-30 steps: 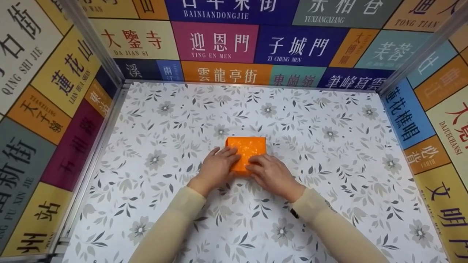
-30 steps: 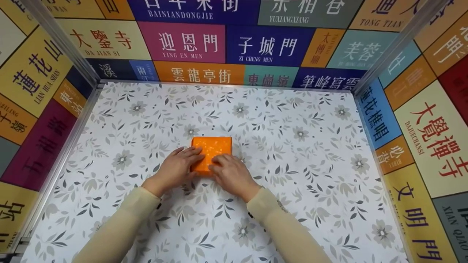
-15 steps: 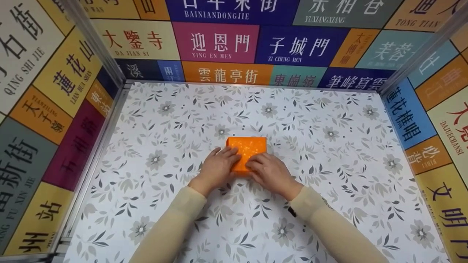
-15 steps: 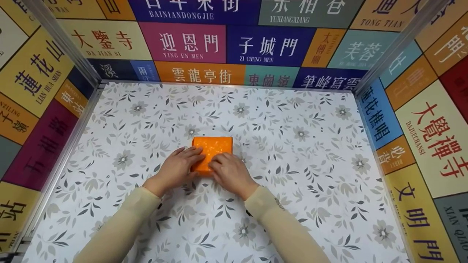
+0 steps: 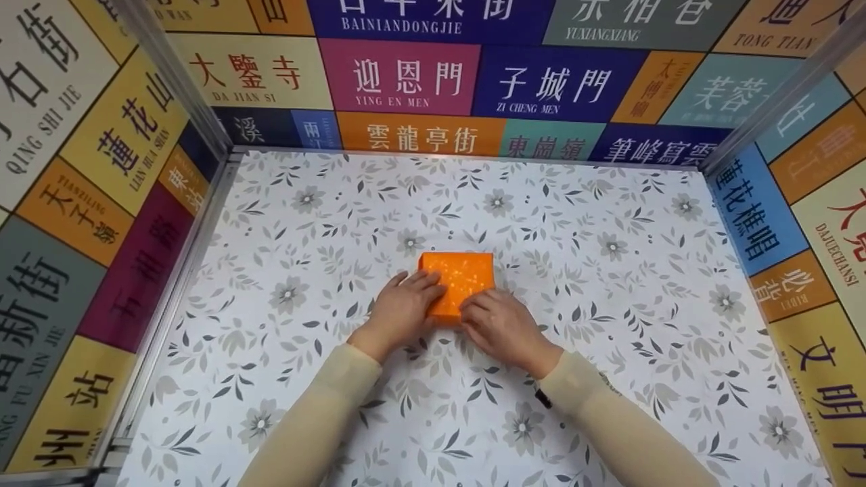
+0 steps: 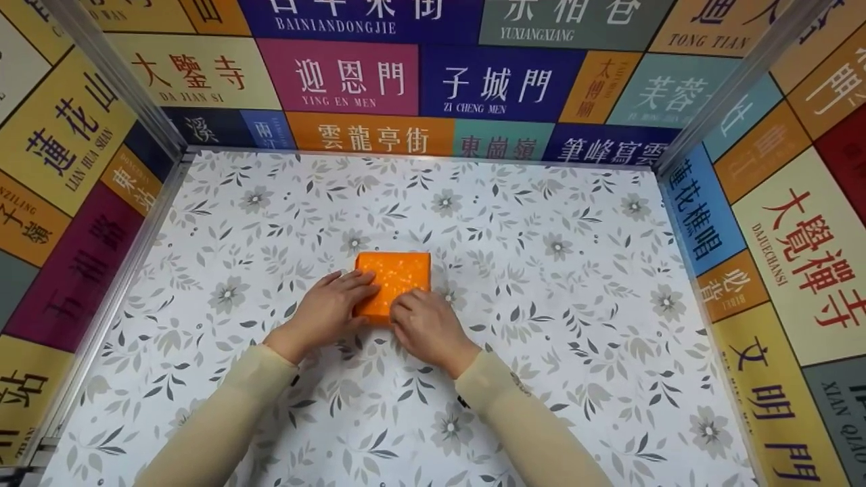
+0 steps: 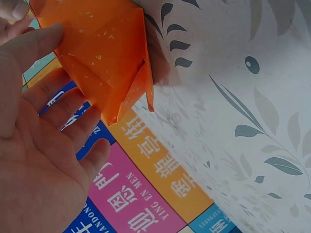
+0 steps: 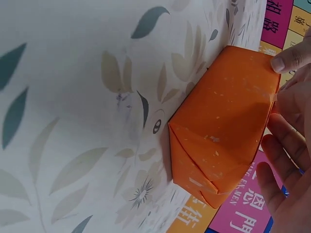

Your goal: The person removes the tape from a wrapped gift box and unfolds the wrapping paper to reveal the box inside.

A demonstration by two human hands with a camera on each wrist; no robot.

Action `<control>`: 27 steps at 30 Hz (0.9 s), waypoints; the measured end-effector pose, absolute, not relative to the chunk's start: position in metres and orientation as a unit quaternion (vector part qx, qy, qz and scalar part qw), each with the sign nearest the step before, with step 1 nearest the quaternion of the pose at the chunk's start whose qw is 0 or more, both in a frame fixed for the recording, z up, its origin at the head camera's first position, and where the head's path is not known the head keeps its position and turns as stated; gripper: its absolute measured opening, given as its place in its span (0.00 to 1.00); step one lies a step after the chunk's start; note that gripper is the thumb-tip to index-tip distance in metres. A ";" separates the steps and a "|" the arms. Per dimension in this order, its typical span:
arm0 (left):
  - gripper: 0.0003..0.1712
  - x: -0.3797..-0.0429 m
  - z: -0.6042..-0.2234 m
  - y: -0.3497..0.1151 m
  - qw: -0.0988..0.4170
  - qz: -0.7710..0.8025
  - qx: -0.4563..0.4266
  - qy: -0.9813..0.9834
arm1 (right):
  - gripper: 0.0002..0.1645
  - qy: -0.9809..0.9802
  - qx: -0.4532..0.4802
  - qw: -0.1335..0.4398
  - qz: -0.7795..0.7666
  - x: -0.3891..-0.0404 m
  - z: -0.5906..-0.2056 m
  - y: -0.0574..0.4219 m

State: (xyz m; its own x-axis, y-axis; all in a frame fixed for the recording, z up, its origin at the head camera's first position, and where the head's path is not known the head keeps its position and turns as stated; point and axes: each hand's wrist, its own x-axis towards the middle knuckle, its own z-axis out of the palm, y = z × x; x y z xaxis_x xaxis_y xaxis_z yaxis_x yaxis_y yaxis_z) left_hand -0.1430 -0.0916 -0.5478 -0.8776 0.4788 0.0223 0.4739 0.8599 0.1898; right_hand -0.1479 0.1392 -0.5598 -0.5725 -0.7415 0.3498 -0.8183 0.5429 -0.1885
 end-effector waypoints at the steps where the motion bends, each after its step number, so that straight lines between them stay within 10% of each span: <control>1: 0.30 -0.143 -0.548 -0.092 0.015 0.096 0.245 0.965 | 0.05 -0.869 0.452 0.116 0.164 -0.147 -0.561 0.140; 15: 0.31 -0.145 -0.548 -0.092 0.018 0.100 0.242 0.965 | 0.08 -0.848 0.461 0.157 0.211 -0.149 -0.558 0.156; 27: 0.32 -0.142 -0.549 -0.093 0.040 0.131 0.240 0.961 | 0.44 -0.914 0.387 0.015 0.117 -0.166 -0.558 0.182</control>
